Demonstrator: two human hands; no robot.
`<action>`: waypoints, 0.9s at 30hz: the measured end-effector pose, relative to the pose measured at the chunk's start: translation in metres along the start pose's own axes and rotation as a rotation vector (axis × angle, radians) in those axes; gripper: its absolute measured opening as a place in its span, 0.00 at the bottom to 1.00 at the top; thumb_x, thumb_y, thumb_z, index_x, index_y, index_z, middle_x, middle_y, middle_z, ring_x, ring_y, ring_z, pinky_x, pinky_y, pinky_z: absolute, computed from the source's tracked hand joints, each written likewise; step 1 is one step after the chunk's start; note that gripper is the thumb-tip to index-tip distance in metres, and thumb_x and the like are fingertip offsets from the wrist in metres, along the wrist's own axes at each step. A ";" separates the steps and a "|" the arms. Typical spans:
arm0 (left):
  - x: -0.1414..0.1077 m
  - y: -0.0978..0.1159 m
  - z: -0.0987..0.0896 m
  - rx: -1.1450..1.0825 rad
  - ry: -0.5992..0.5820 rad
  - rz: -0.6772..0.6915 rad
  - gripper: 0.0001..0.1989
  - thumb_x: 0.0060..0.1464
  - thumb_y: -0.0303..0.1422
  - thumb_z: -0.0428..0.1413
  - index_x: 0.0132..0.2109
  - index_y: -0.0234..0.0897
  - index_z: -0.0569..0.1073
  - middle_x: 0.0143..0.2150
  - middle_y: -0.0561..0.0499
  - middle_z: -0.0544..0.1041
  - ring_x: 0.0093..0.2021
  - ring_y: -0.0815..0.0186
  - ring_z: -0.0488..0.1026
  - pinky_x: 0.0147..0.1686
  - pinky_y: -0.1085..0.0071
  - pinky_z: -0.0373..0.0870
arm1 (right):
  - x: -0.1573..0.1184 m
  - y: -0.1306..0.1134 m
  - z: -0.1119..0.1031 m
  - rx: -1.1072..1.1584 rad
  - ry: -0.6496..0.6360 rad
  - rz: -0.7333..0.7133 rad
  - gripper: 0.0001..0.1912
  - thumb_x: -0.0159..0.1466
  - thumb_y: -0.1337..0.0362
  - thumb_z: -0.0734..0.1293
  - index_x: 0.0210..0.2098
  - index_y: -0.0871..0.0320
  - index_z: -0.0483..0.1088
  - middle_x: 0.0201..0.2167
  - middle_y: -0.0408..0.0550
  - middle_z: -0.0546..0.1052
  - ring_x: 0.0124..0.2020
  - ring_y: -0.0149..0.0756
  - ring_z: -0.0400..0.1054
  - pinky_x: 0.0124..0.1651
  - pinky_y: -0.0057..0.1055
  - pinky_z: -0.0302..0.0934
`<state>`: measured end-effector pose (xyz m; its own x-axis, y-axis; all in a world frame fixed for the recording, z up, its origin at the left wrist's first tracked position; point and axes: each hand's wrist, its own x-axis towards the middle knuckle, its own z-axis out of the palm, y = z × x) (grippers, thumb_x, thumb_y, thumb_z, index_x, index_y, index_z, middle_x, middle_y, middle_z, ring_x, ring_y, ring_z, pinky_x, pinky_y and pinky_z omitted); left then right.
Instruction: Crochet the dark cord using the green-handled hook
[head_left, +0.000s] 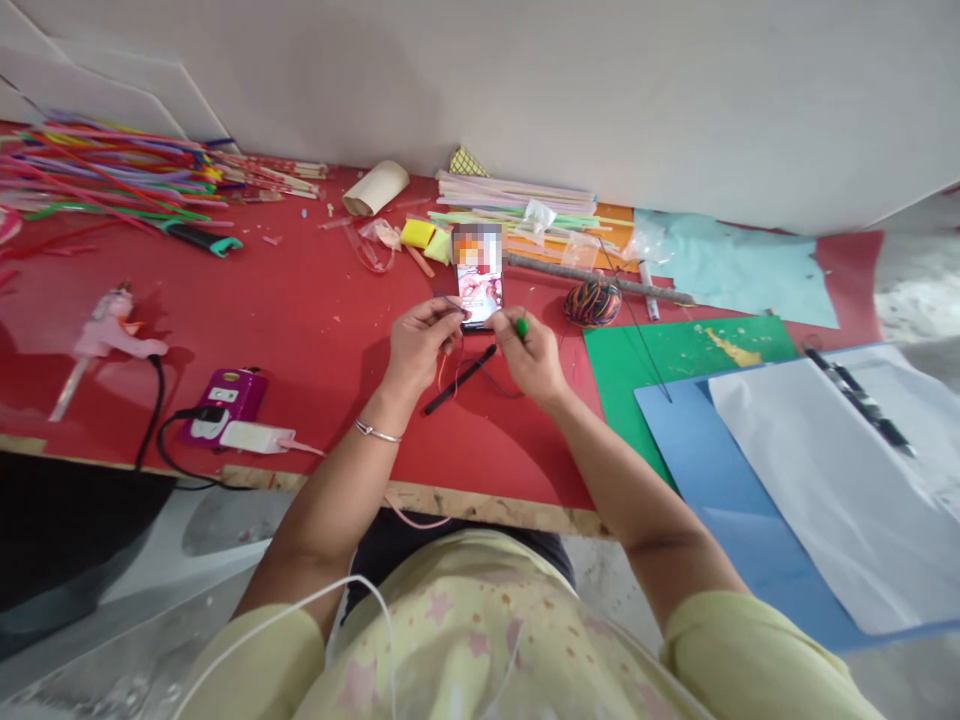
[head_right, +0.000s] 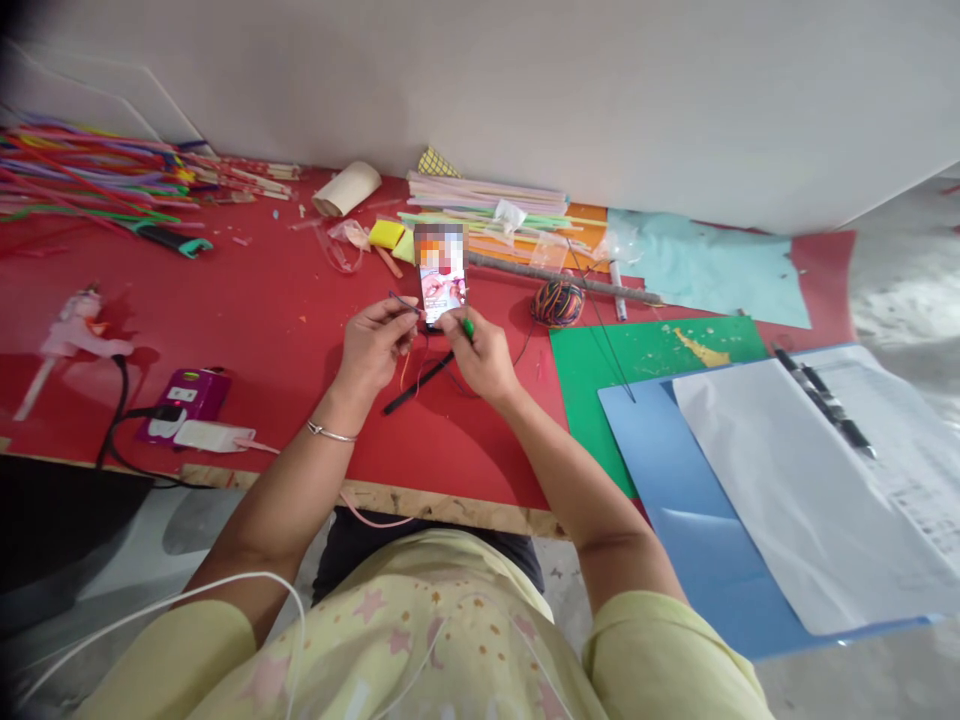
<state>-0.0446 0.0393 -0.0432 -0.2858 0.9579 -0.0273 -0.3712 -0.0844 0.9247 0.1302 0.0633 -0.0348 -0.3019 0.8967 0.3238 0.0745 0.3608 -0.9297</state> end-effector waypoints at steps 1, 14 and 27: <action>-0.001 -0.001 0.001 0.007 -0.005 0.002 0.14 0.45 0.32 0.71 0.41 0.37 0.84 0.28 0.53 0.79 0.23 0.74 0.71 0.19 0.78 0.62 | -0.001 -0.001 0.002 -0.067 -0.012 -0.010 0.15 0.71 0.50 0.68 0.40 0.56 0.77 0.26 0.41 0.72 0.28 0.30 0.64 0.34 0.30 0.60; -0.006 -0.008 0.008 0.013 -0.064 0.015 0.09 0.46 0.33 0.71 0.36 0.37 0.83 0.23 0.54 0.76 0.21 0.74 0.69 0.18 0.79 0.61 | 0.000 -0.002 0.007 -0.194 0.100 0.020 0.09 0.64 0.58 0.71 0.37 0.57 0.80 0.20 0.38 0.68 0.22 0.27 0.57 0.29 0.28 0.55; -0.007 -0.010 0.008 0.051 -0.071 0.009 0.09 0.46 0.34 0.71 0.37 0.38 0.83 0.25 0.53 0.77 0.22 0.73 0.71 0.18 0.78 0.62 | 0.000 0.001 0.006 -0.163 0.080 0.055 0.09 0.64 0.58 0.71 0.36 0.57 0.80 0.20 0.38 0.68 0.23 0.28 0.57 0.30 0.29 0.54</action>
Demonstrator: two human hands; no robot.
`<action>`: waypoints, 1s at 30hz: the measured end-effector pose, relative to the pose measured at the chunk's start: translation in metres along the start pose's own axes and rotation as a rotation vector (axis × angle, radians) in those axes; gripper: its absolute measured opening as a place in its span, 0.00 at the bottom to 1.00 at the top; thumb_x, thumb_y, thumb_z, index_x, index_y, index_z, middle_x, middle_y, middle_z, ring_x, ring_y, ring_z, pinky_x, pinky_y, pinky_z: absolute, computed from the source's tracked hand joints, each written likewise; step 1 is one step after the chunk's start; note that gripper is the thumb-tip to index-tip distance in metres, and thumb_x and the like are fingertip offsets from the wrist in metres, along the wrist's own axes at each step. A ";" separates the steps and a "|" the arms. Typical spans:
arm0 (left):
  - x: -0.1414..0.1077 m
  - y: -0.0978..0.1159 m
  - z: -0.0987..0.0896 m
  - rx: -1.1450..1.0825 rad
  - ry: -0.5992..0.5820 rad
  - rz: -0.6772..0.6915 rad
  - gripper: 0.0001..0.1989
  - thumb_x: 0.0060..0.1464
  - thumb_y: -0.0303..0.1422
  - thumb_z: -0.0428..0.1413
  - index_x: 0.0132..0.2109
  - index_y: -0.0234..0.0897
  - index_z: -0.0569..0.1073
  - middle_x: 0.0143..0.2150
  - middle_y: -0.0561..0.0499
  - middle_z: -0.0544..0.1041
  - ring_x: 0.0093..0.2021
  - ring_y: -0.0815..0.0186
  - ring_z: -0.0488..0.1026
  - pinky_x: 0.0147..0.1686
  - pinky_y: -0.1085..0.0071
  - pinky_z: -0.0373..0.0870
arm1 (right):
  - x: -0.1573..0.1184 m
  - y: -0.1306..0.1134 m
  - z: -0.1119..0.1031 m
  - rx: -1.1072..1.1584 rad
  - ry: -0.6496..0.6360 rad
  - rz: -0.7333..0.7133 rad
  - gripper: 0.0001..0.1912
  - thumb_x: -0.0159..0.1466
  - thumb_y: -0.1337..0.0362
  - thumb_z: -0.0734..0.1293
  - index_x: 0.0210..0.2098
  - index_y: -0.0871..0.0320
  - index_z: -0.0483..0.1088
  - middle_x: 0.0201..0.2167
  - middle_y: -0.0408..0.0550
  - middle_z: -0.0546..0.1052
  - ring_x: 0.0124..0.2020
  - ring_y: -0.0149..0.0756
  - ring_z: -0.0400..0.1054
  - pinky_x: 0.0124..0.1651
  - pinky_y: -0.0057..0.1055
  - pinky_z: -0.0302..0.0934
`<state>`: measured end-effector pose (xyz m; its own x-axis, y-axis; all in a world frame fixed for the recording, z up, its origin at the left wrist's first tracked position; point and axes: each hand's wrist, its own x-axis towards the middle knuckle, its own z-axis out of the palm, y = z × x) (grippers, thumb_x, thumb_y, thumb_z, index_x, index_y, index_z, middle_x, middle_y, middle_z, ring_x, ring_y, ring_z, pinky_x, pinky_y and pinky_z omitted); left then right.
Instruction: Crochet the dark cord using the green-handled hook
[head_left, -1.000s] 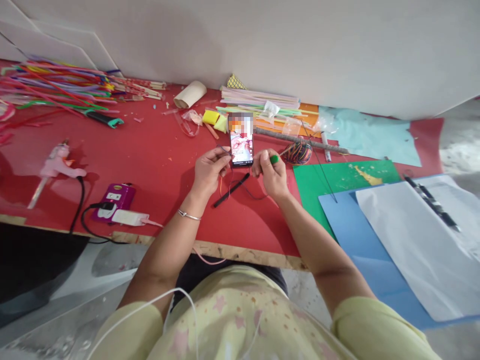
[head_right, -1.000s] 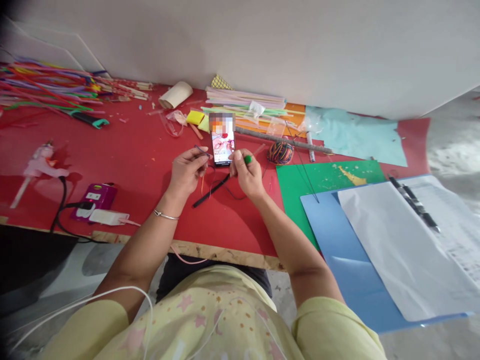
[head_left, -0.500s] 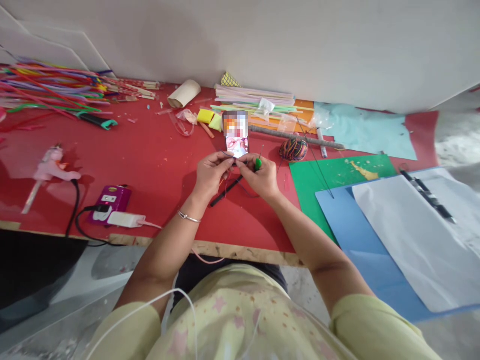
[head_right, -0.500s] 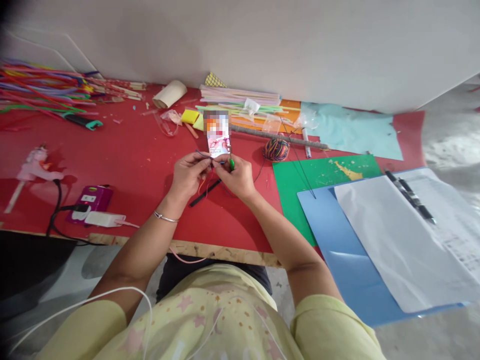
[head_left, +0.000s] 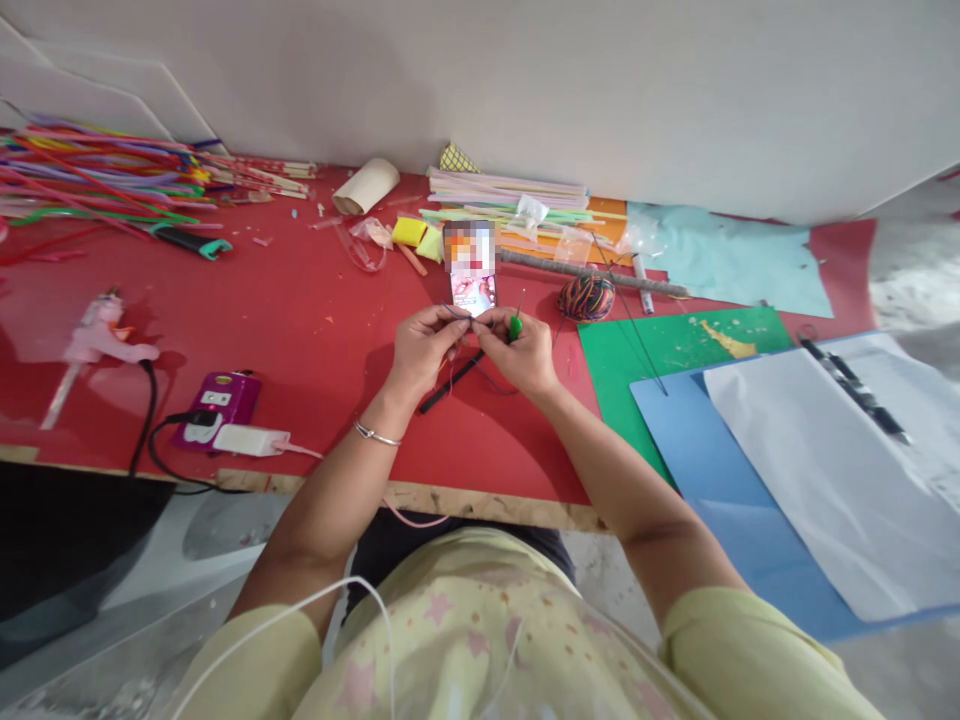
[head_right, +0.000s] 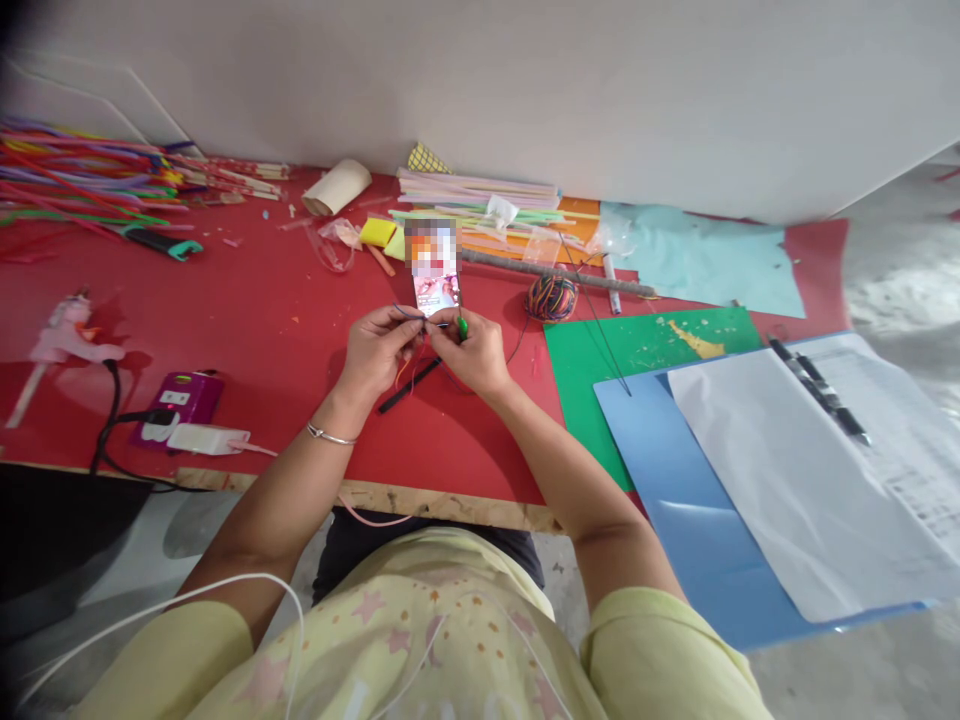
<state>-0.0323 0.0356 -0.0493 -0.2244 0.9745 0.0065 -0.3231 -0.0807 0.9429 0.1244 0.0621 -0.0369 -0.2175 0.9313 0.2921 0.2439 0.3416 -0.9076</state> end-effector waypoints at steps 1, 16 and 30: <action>0.000 0.000 0.000 0.004 0.002 -0.002 0.09 0.47 0.34 0.71 0.37 0.38 0.83 0.25 0.53 0.78 0.22 0.73 0.71 0.19 0.78 0.62 | 0.000 0.000 0.000 0.000 0.000 0.001 0.09 0.64 0.58 0.71 0.36 0.56 0.80 0.20 0.38 0.68 0.22 0.28 0.57 0.30 0.29 0.54; 0.000 -0.002 -0.002 0.125 -0.017 0.044 0.08 0.47 0.30 0.69 0.38 0.38 0.83 0.28 0.53 0.78 0.21 0.75 0.67 0.21 0.76 0.62 | 0.001 0.003 0.000 0.067 -0.039 0.018 0.06 0.62 0.61 0.70 0.34 0.58 0.76 0.22 0.38 0.70 0.23 0.27 0.57 0.30 0.28 0.54; 0.000 0.005 0.000 -0.039 0.022 -0.099 0.09 0.44 0.31 0.69 0.37 0.38 0.82 0.24 0.54 0.75 0.21 0.74 0.68 0.18 0.78 0.59 | 0.006 0.007 -0.001 0.349 -0.154 0.156 0.18 0.58 0.49 0.75 0.33 0.58 0.74 0.26 0.42 0.74 0.26 0.28 0.60 0.30 0.29 0.56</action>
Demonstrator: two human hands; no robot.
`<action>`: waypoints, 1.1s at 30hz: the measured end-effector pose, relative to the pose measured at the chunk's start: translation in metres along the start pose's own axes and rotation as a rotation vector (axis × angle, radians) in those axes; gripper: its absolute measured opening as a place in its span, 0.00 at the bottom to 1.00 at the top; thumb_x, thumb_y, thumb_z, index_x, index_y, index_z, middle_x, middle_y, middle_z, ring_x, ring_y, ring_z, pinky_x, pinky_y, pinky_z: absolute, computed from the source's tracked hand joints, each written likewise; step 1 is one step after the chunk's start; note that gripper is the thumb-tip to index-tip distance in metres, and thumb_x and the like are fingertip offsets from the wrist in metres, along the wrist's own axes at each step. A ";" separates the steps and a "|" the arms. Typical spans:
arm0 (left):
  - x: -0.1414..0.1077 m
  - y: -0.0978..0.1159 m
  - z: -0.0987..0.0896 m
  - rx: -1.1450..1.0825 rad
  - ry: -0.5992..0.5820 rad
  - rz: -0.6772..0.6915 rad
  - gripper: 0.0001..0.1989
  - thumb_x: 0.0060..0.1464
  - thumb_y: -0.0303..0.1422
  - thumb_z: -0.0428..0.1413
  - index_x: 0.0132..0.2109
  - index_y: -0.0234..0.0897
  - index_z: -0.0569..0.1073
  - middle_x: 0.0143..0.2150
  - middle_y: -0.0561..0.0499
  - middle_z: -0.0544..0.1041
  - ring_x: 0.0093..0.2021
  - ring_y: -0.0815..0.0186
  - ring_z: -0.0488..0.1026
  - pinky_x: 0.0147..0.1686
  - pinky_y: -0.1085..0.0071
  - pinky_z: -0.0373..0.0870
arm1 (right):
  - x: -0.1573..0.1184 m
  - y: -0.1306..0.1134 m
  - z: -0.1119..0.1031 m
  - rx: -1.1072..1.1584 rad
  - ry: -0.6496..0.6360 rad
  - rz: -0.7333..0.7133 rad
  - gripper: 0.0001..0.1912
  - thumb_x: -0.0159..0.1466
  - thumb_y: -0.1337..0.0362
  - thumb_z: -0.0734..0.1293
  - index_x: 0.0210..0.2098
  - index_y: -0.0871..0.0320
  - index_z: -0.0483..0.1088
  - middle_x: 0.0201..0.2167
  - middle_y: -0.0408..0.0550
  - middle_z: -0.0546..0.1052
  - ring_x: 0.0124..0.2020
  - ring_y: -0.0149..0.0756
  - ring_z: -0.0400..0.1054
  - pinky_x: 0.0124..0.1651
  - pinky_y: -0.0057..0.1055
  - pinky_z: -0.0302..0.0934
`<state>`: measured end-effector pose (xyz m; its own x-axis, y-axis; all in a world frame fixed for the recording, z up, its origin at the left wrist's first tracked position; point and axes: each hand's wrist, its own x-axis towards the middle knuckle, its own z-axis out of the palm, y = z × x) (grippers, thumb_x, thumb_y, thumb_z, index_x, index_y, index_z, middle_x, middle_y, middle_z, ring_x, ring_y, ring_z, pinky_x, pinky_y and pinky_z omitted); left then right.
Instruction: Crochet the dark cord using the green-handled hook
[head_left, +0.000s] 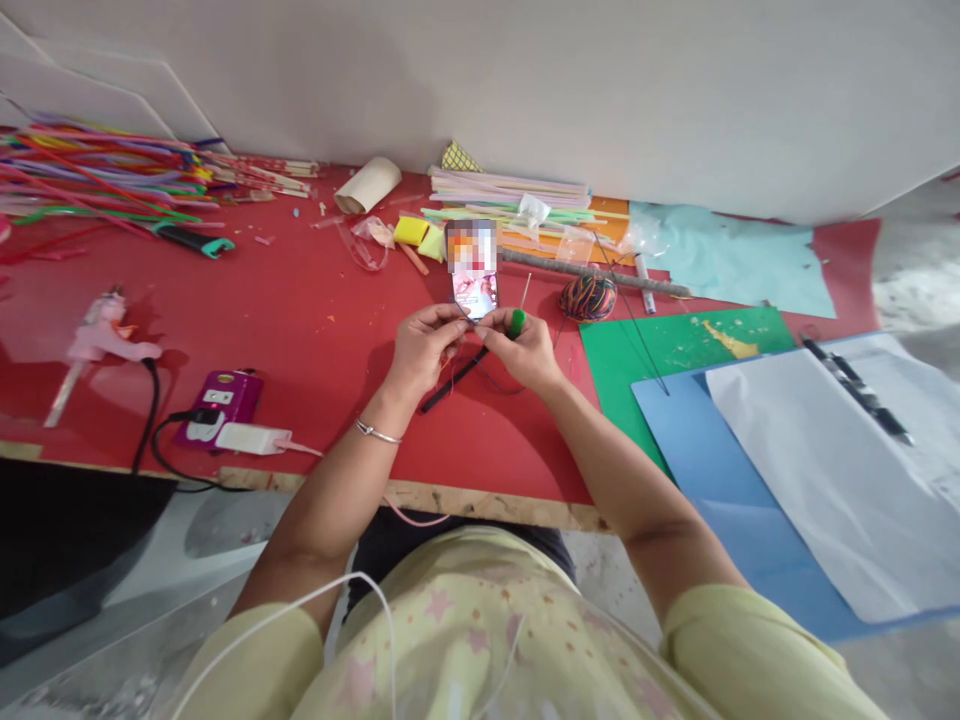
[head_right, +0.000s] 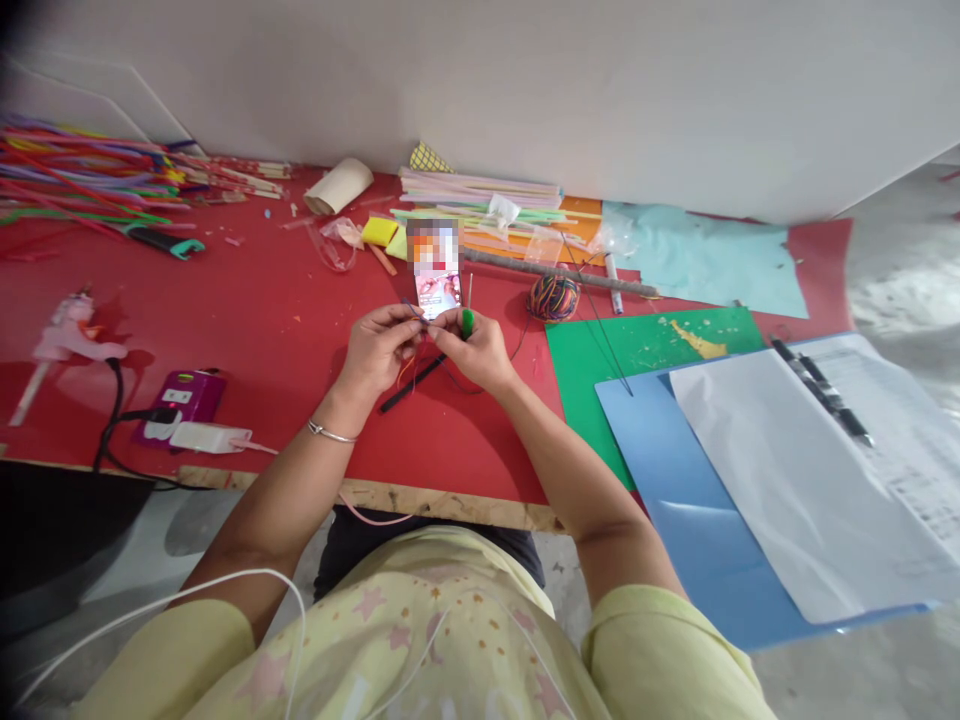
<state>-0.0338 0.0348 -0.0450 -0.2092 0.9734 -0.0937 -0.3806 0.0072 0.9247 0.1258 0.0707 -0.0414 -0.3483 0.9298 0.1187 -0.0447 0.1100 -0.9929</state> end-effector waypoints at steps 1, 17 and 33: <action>0.000 0.000 0.000 -0.008 0.004 -0.010 0.09 0.44 0.31 0.69 0.36 0.38 0.82 0.24 0.53 0.75 0.21 0.74 0.68 0.18 0.78 0.59 | 0.000 0.001 0.000 0.003 0.002 0.001 0.18 0.58 0.49 0.75 0.33 0.58 0.74 0.26 0.42 0.74 0.26 0.28 0.60 0.30 0.29 0.56; 0.000 -0.002 0.003 -0.035 0.014 -0.022 0.12 0.43 0.32 0.72 0.36 0.36 0.81 0.24 0.54 0.75 0.23 0.74 0.70 0.18 0.79 0.60 | 0.001 0.009 -0.001 -0.053 0.076 -0.007 0.19 0.59 0.49 0.76 0.36 0.58 0.76 0.21 0.37 0.66 0.23 0.26 0.53 0.26 0.28 0.47; 0.000 -0.005 0.003 0.047 0.039 0.051 0.07 0.47 0.31 0.68 0.36 0.37 0.81 0.23 0.55 0.74 0.21 0.75 0.66 0.18 0.78 0.59 | 0.006 0.007 -0.007 0.302 -0.102 0.261 0.21 0.54 0.49 0.79 0.30 0.56 0.70 0.16 0.32 0.58 0.17 0.23 0.45 0.20 0.28 0.41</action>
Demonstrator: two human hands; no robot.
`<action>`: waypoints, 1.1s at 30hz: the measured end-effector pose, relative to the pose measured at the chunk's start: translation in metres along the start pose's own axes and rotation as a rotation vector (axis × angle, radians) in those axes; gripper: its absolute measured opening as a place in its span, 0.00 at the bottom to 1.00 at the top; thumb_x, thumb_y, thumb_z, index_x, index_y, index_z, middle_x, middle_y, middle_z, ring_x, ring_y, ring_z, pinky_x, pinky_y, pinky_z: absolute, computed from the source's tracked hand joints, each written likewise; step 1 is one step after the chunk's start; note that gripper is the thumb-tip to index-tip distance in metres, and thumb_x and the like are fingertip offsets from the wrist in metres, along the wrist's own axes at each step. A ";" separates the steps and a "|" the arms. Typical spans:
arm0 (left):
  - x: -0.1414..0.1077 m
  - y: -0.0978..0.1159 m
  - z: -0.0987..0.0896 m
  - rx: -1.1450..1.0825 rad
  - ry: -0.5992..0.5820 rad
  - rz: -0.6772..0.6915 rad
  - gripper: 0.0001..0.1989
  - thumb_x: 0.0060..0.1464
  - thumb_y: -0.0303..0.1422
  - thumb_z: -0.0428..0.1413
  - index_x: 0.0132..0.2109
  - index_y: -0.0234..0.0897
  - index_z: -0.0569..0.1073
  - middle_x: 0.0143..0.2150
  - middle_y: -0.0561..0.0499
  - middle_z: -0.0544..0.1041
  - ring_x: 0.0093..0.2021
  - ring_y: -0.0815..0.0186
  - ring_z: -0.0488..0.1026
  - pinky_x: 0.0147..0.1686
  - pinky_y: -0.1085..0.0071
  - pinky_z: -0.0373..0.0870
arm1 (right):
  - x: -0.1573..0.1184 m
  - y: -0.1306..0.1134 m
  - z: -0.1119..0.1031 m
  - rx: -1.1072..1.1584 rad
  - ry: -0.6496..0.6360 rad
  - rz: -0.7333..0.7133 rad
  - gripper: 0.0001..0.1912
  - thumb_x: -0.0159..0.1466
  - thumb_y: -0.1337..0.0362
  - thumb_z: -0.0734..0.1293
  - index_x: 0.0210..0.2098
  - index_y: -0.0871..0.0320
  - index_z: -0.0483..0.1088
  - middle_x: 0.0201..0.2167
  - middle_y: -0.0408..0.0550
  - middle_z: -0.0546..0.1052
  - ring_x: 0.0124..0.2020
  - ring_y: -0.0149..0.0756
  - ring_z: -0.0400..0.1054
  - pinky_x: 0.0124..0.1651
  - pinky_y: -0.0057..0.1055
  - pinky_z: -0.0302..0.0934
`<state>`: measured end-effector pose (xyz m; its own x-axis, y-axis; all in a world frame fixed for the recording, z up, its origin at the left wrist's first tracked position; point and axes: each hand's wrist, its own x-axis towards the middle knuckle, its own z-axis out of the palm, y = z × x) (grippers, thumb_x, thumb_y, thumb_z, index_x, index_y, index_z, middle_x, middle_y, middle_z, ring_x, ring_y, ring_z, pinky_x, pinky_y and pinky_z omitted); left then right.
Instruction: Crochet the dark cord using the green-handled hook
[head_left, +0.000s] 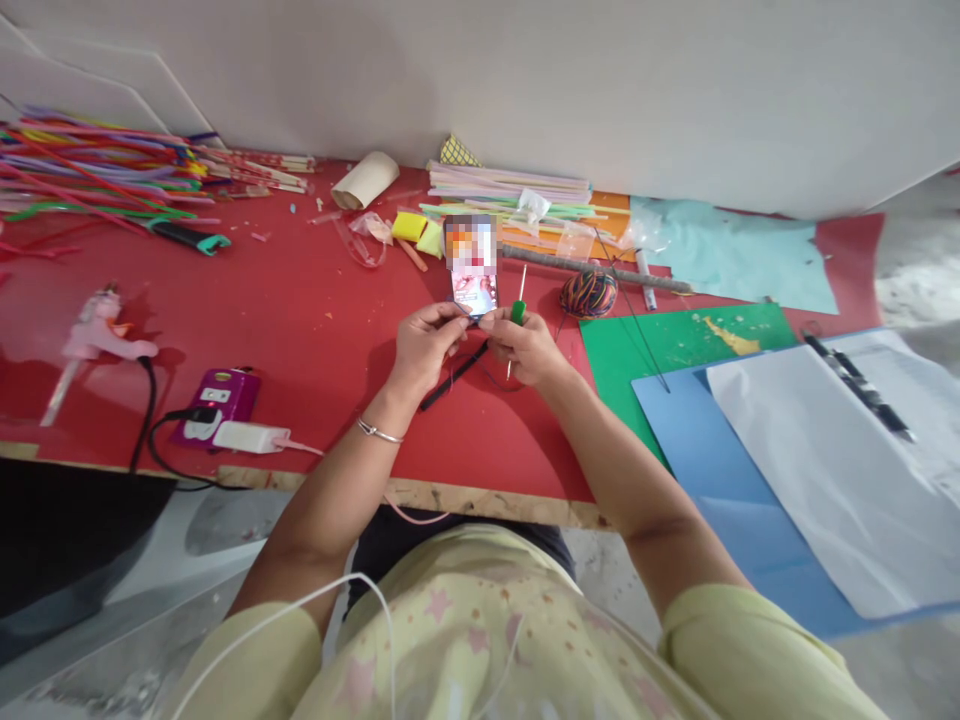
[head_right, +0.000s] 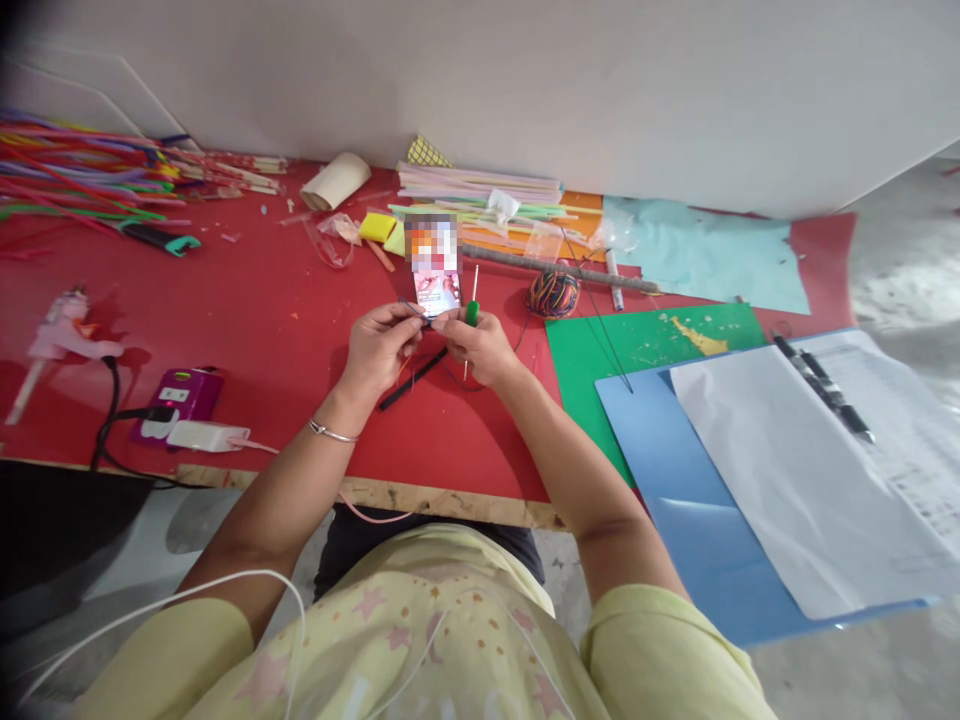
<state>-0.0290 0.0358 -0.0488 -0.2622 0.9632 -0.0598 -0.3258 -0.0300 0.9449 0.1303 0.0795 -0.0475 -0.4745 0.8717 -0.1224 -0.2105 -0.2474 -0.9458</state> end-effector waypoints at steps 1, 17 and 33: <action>0.000 0.000 0.000 -0.017 -0.006 -0.014 0.07 0.47 0.32 0.68 0.36 0.37 0.81 0.23 0.55 0.74 0.21 0.75 0.66 0.18 0.78 0.59 | 0.000 -0.001 0.000 0.017 0.009 -0.001 0.22 0.54 0.49 0.80 0.30 0.57 0.70 0.16 0.32 0.58 0.17 0.22 0.45 0.20 0.28 0.40; -0.002 -0.002 0.003 -0.024 -0.014 -0.012 0.09 0.45 0.31 0.70 0.36 0.36 0.82 0.24 0.54 0.75 0.22 0.74 0.68 0.18 0.79 0.60 | -0.004 -0.002 0.009 -0.161 0.160 -0.139 0.17 0.54 0.53 0.78 0.31 0.59 0.75 0.23 0.40 0.71 0.25 0.26 0.59 0.26 0.26 0.53; 0.001 -0.002 -0.001 -0.105 0.010 -0.028 0.09 0.46 0.32 0.69 0.36 0.36 0.80 0.25 0.55 0.75 0.20 0.76 0.66 0.18 0.79 0.56 | -0.003 0.004 0.007 -0.196 0.166 -0.191 0.18 0.56 0.51 0.79 0.38 0.59 0.80 0.23 0.40 0.74 0.23 0.26 0.62 0.26 0.26 0.59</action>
<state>-0.0293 0.0372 -0.0509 -0.2603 0.9614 -0.0889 -0.4261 -0.0317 0.9041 0.1244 0.0731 -0.0489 -0.2926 0.9557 0.0306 -0.1058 -0.0006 -0.9944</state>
